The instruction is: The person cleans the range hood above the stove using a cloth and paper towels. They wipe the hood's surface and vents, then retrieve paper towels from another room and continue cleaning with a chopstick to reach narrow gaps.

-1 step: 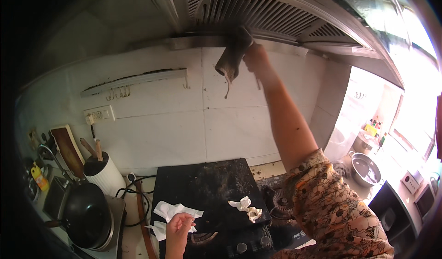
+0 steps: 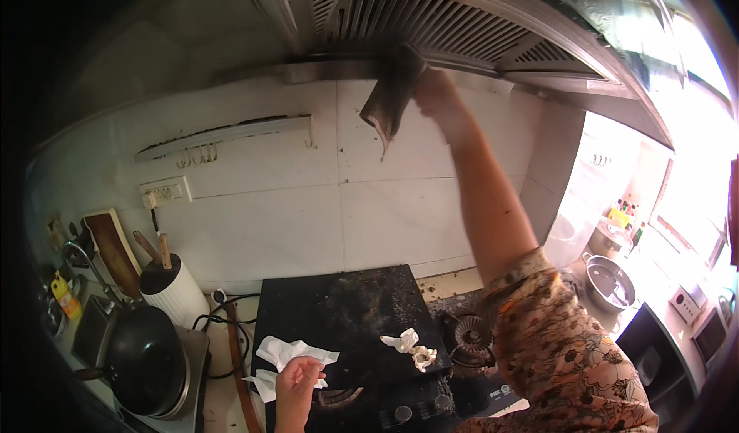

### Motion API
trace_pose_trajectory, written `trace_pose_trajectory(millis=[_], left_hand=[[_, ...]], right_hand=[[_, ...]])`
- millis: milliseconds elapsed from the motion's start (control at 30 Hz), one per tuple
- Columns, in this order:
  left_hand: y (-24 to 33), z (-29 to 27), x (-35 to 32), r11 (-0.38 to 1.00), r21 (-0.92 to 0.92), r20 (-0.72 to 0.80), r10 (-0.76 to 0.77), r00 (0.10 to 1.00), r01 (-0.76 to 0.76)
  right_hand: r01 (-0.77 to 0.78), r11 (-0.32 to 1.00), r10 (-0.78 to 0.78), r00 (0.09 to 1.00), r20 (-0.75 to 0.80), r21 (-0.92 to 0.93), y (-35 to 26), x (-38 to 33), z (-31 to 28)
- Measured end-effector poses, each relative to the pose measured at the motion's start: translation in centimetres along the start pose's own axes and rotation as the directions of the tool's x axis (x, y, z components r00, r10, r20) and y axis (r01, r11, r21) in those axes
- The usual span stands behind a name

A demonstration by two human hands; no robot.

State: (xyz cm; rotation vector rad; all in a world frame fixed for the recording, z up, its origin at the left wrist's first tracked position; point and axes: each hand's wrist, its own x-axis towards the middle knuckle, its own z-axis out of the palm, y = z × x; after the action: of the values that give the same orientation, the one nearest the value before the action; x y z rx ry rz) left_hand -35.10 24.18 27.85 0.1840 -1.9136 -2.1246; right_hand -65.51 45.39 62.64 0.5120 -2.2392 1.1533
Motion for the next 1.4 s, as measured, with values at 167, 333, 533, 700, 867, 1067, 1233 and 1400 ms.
trace_pose_trajectory(millis=[167,333,533,700,867,1067,1233,1400], left_hand=[[-0.4,1.0,-0.1,0.999,-0.042,0.050,-0.031,0.998,0.033],[-0.4,2.8,-0.1,0.998,-0.070,0.164,0.009,0.986,0.003],[0.0,3.3,-0.9,0.997,-0.061,0.147,-0.030,0.989,0.040],[-0.4,0.3,-3.0,0.999,0.005,0.042,-0.050,0.998,0.050],[-3.5,-1.5,-3.2,0.998,0.013,-0.068,-0.053,0.996,0.054],[-1.7,0.3,-2.0,0.999,-0.032,0.001,-0.003,1.000,0.003],[-1.5,0.4,-1.6,0.996,0.084,0.017,0.005,1.000,-0.006],[-2.2,0.0,-1.0,0.997,0.062,0.015,0.046,0.999,-0.047]], right_hand=[[0.118,0.915,-0.060,0.986,0.158,-0.386,0.1,1.1,-3.3],[0.294,0.812,-0.207,0.953,0.223,-0.504,3.6,3.3,-2.3],[0.193,0.657,-0.111,0.981,0.159,-0.729,7.9,-2.1,4.6],[0.187,0.978,-0.133,0.902,-0.410,0.094,7.3,-7.2,6.8],[0.329,0.944,-0.285,0.792,-0.539,-0.016,1.6,-6.4,3.0],[0.345,0.889,-0.457,0.705,-0.543,-0.300,0.5,-4.8,1.3],[0.333,0.859,-0.503,0.687,-0.525,-0.388,0.4,-4.5,1.0],[0.331,0.864,-0.496,0.680,-0.540,-0.379,-1.1,-2.1,0.4]])
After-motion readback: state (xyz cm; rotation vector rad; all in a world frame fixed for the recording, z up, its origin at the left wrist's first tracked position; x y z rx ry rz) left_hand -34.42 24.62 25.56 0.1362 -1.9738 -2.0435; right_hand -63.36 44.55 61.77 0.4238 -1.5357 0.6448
